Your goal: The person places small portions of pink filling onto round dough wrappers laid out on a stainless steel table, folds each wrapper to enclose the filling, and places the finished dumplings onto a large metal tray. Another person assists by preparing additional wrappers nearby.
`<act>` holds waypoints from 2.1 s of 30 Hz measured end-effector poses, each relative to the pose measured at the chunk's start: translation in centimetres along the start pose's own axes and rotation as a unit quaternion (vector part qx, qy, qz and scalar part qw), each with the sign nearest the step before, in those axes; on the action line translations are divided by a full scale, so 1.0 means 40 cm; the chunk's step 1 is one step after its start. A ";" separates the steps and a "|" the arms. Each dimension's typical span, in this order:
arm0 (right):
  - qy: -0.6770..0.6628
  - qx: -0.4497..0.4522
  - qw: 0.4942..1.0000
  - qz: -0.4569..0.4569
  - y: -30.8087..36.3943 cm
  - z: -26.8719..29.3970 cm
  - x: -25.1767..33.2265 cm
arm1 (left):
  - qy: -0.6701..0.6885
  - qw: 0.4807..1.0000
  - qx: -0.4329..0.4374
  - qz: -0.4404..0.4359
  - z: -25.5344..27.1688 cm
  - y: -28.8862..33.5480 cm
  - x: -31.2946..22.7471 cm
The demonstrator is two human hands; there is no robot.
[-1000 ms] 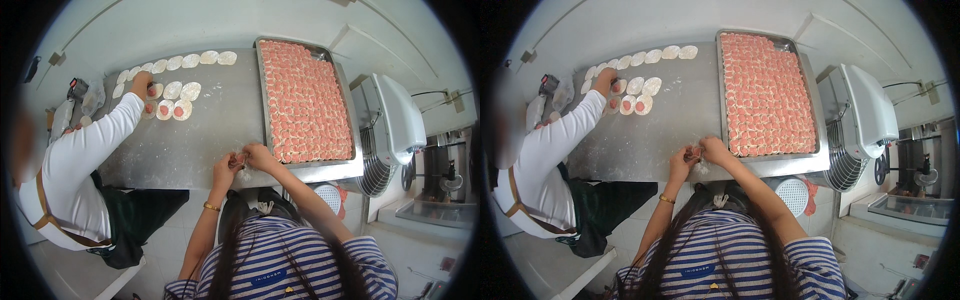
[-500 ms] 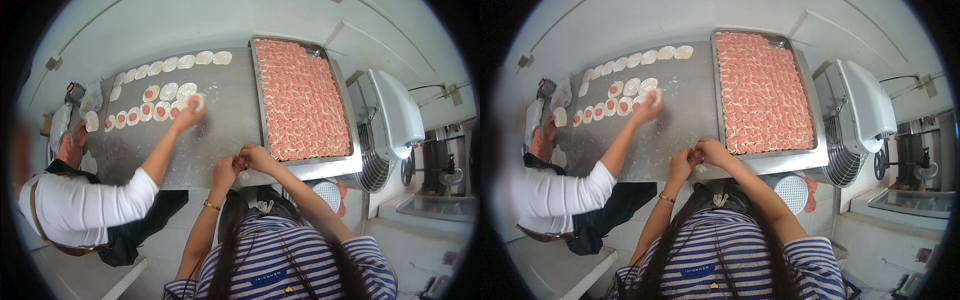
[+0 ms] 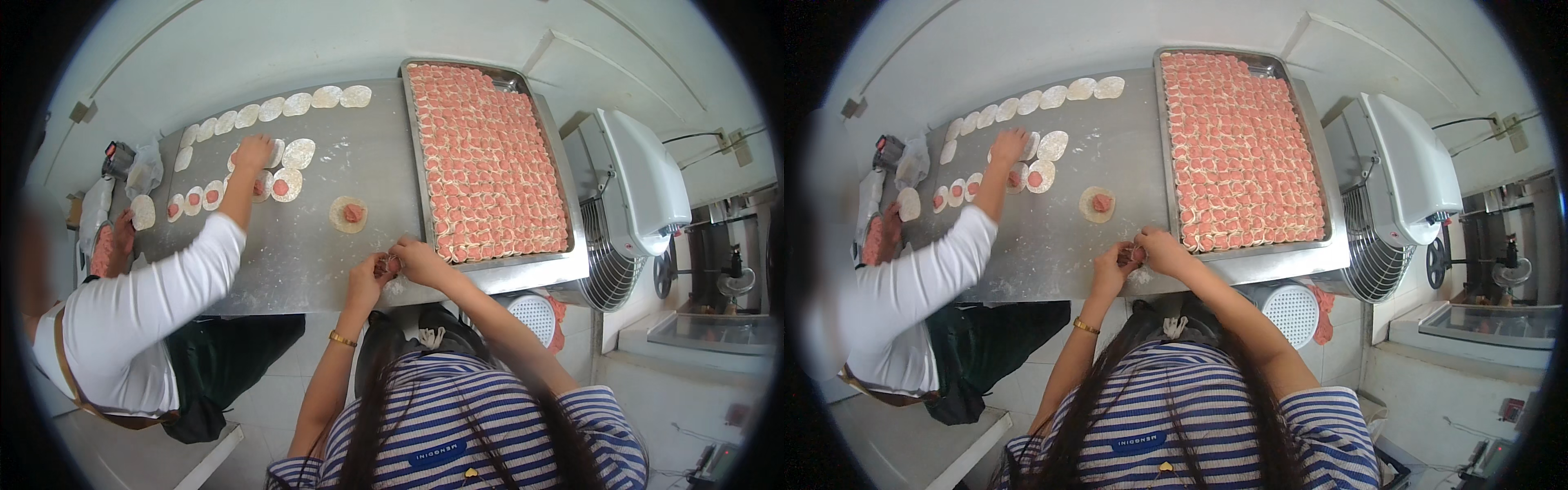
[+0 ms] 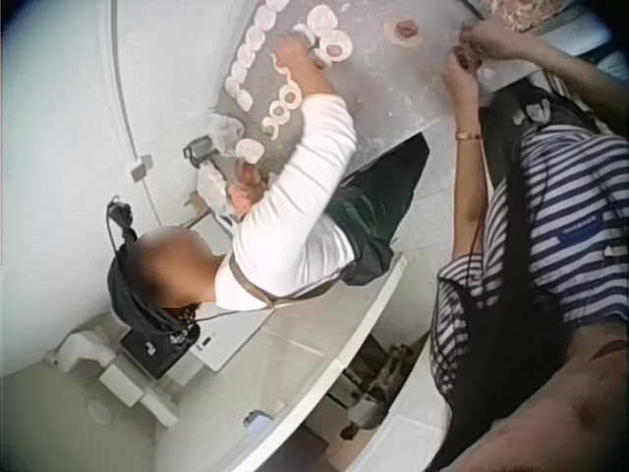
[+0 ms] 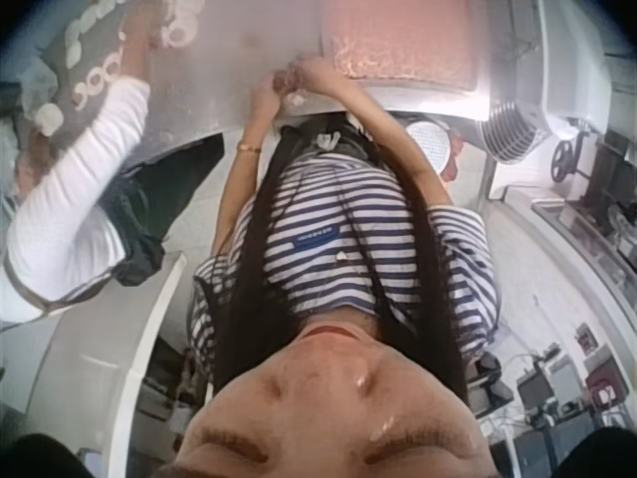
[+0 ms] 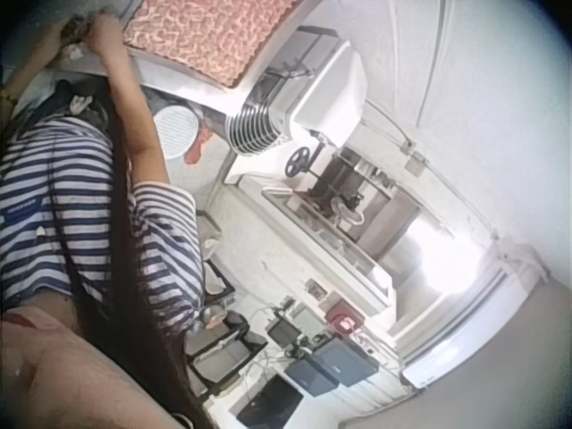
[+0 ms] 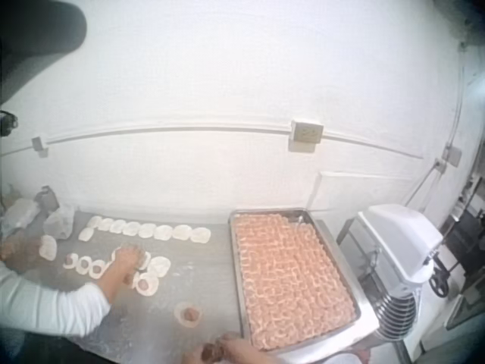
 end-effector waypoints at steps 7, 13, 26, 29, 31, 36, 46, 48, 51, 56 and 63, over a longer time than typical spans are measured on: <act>0.009 -0.024 1.000 0.011 -0.002 0.011 0.000 | -0.071 0.997 0.003 0.013 0.007 -0.011 -0.034; -0.011 -0.023 1.000 0.008 -0.006 0.004 -0.014 | -0.106 0.994 0.001 0.009 0.003 -0.015 -0.033; 0.014 -0.077 0.997 -0.011 -0.010 -0.010 -0.018 | -0.060 0.997 -0.016 -0.054 0.010 -0.015 -0.011; -0.001 -0.054 0.997 -0.061 -0.021 -0.026 -0.015 | -0.069 0.995 -0.021 -0.068 0.007 -0.020 -0.009; -0.024 -0.063 0.997 -0.024 -0.020 -0.015 -0.002 | -0.081 0.994 -0.021 -0.073 0.010 -0.021 -0.010; 0.007 -0.114 0.993 -0.038 -0.017 -0.029 -0.004 | -0.084 0.991 -0.053 -0.085 0.019 -0.016 -0.023; -0.023 -0.117 0.993 -0.005 -0.012 -0.043 0.022 | -0.060 0.997 -0.001 -0.044 0.037 -0.012 0.005; -0.002 -0.095 0.995 -0.006 -0.017 -0.055 0.017 | -0.080 0.993 -0.015 -0.084 0.030 -0.012 0.021; 0.004 -0.076 0.997 -0.011 -0.021 -0.065 -0.022 | -0.063 0.998 0.003 -0.025 0.028 -0.017 0.020; -0.199 -0.060 0.978 -0.024 -0.020 0.121 -0.046 | -0.042 0.999 -0.028 0.013 0.072 -0.031 -0.022; -0.186 -0.257 0.946 -0.074 -0.079 0.606 -0.431 | -0.053 0.996 -0.074 0.017 0.022 -0.104 -0.089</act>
Point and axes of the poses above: each hand's wrist, its own y-axis away from the middle knuckle, its own z-axis out of the back of the hand, x = y × z, the point moved 2 cm from there along -y, towards the middle knuckle, and after that the axes turned 7 degrees about x, right-handed, at the moved point
